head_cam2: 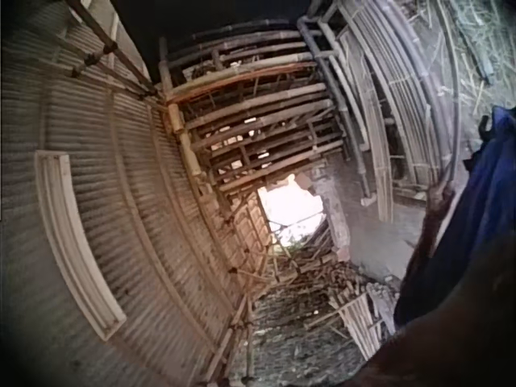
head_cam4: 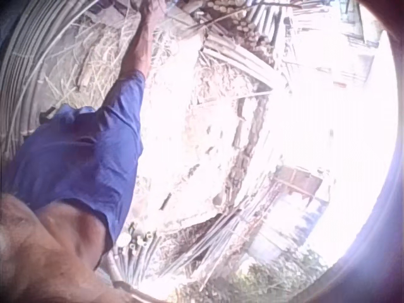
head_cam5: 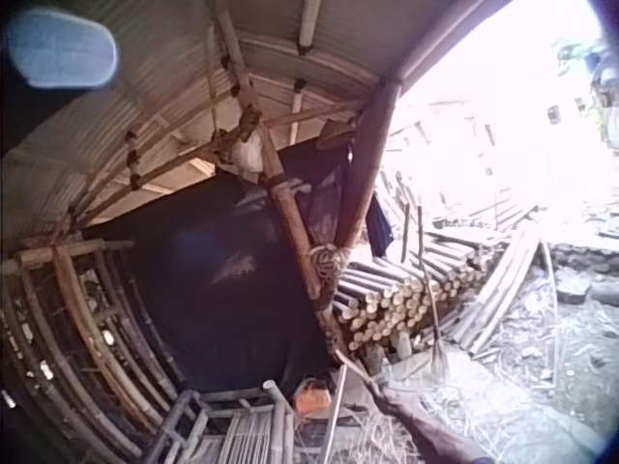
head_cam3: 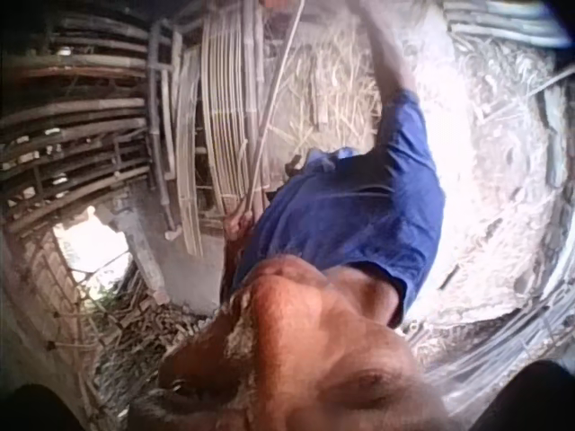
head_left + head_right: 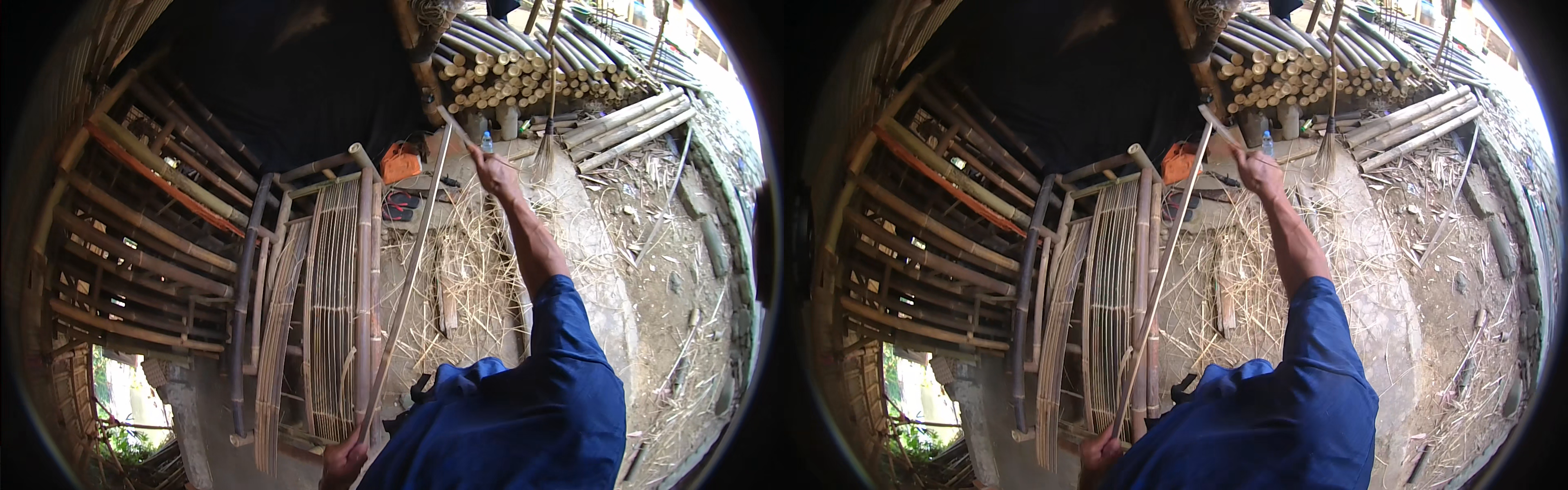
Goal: The person uses a curved knife to split long bamboo poles into thin strips. They hold the pole with one hand and shave off layers with the other, then place the finished strips onto a nearby rack.
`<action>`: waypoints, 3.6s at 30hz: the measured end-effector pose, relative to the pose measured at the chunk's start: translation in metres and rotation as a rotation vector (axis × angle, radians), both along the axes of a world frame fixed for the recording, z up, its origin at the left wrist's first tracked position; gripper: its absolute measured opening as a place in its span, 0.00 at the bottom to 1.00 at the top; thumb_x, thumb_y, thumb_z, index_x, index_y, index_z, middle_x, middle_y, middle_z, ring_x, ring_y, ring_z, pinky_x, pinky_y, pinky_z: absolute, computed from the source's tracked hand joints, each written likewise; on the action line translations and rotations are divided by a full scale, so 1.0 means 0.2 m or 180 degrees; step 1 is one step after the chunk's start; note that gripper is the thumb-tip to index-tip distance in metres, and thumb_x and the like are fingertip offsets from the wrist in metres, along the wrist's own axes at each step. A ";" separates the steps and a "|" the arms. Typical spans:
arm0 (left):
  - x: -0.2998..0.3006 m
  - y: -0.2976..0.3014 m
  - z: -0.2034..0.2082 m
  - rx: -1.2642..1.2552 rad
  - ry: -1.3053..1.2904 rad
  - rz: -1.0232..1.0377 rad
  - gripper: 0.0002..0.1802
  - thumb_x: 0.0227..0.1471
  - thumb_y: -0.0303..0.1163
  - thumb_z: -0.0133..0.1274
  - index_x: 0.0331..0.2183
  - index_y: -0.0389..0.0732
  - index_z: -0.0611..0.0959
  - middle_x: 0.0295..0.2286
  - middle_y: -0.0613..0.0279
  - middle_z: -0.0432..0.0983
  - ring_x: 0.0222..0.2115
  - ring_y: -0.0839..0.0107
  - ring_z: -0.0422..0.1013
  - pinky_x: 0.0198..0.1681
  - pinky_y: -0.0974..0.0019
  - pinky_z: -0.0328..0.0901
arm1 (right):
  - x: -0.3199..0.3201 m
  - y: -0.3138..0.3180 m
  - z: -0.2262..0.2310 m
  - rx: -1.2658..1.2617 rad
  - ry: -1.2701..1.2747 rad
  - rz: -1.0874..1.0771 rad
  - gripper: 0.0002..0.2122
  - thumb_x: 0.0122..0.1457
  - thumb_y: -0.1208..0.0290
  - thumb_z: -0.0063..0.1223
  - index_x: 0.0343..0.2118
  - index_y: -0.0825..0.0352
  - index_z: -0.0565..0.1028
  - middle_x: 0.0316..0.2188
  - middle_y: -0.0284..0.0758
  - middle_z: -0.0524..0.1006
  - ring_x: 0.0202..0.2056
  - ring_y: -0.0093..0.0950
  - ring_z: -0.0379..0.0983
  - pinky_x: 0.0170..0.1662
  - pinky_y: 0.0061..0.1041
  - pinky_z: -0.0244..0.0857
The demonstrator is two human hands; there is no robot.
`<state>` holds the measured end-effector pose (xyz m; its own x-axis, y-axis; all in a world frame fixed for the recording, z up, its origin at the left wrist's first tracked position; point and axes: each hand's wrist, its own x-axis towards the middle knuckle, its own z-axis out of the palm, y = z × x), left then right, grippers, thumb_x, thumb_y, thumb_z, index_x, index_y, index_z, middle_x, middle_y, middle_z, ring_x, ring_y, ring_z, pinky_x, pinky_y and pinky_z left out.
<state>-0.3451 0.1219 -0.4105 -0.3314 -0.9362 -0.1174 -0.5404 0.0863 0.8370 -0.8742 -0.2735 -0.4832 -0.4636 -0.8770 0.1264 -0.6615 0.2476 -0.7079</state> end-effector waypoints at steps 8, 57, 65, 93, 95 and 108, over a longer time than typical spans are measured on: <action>-0.21 -0.33 -0.06 0.0330 0.0305 0.0552 0.20 0.64 0.34 0.46 0.55 0.39 0.76 0.13 0.75 0.60 0.13 0.85 0.58 0.16 0.75 0.55 | 0.55 0.42 -0.08 -0.0454 -0.2235 0.1104 0.28 0.59 0.39 0.49 0.19 0.63 0.70 0.13 0.24 0.65 0.17 0.16 0.59 0.20 0.22 0.52; -0.02 0.14 -0.08 0.1208 0.0399 0.0296 0.29 0.56 0.37 0.56 0.55 0.31 0.73 0.16 0.75 0.66 0.19 0.86 0.61 0.23 0.76 0.58 | 0.39 0.13 -0.07 0.0331 0.0651 0.0484 0.41 0.63 0.33 0.25 0.23 0.70 0.79 0.23 0.52 0.79 0.30 0.46 0.79 0.34 0.44 0.69; 0.27 0.31 0.19 0.1549 -0.0331 0.0197 0.26 0.56 0.44 0.58 0.49 0.33 0.80 0.14 0.72 0.67 0.16 0.85 0.60 0.20 0.74 0.58 | -0.24 0.04 0.01 -0.0002 0.0550 -0.0166 0.44 0.59 0.27 0.19 0.31 0.67 0.80 0.24 0.49 0.78 0.28 0.40 0.77 0.32 0.42 0.71; -0.47 -0.72 -0.15 0.0867 0.1343 0.0564 0.35 0.57 0.27 0.51 0.63 0.33 0.60 0.11 0.78 0.60 0.09 0.87 0.54 0.13 0.78 0.54 | 1.14 0.75 -0.24 0.0435 0.0170 0.1926 0.35 0.61 0.33 0.31 0.29 0.67 0.74 0.18 0.43 0.75 0.23 0.43 0.76 0.26 0.41 0.68; -0.41 -0.55 -0.13 0.0932 0.1260 0.0488 0.36 0.56 0.28 0.50 0.63 0.31 0.58 0.10 0.77 0.61 0.09 0.87 0.55 0.14 0.78 0.53 | 1.01 0.58 -0.20 0.0761 0.0193 0.1684 0.36 0.62 0.33 0.27 0.27 0.66 0.75 0.17 0.43 0.75 0.21 0.41 0.75 0.24 0.41 0.67; -0.09 -0.03 -0.05 0.1610 0.0234 -0.0014 0.29 0.62 0.38 0.51 0.59 0.33 0.68 0.21 0.68 0.74 0.23 0.83 0.68 0.27 0.75 0.65 | 0.66 0.20 -0.22 -0.0173 -0.4002 0.0820 0.20 0.59 0.50 0.54 0.30 0.68 0.76 0.20 0.33 0.72 0.19 0.24 0.68 0.24 0.25 0.65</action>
